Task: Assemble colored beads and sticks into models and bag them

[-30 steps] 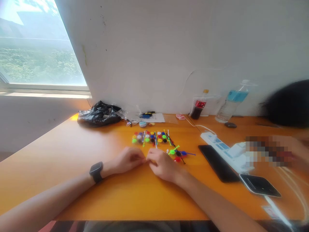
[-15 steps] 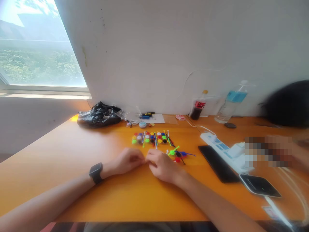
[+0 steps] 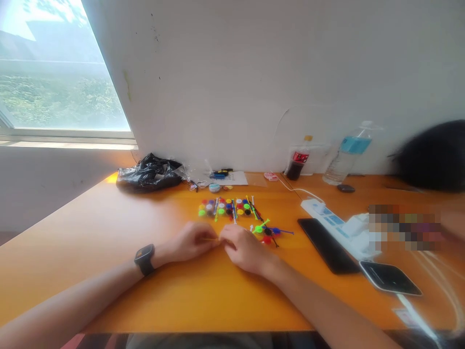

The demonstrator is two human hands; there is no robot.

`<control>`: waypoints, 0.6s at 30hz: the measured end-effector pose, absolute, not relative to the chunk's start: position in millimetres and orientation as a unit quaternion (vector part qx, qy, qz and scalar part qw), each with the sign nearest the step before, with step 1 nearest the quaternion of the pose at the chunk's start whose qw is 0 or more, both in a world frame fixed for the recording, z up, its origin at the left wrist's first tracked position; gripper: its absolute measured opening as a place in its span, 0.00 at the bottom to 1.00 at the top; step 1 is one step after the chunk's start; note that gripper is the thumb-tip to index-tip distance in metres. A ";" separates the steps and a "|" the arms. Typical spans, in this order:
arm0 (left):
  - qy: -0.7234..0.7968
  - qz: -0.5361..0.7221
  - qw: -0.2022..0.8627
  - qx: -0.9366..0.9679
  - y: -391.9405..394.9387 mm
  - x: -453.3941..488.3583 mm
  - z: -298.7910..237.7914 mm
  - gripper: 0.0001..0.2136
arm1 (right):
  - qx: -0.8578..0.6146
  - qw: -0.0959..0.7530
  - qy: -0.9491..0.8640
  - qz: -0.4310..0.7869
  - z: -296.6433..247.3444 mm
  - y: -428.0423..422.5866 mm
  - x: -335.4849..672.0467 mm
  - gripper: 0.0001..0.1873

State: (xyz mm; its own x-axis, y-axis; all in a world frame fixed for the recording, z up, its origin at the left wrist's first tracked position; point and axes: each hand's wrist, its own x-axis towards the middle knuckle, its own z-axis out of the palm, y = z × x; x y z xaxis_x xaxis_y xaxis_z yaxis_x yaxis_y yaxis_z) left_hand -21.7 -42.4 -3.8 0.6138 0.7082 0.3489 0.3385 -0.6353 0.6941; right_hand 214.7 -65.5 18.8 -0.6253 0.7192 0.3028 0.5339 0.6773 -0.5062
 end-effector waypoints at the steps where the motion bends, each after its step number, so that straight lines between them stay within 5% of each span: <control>1: 0.309 0.313 0.294 0.848 -42.3 -22.0 -3.8 0.07 | -0.357 0.248 -0.881 0.188 18.9 -65.7 214.7 0.10; 18: 0.323 0.313 0.274 0.850 -44.6 -21.5 -3.0 0.08 | -0.382 0.242 -0.872 0.186 18.2 -67.8 213.4 0.10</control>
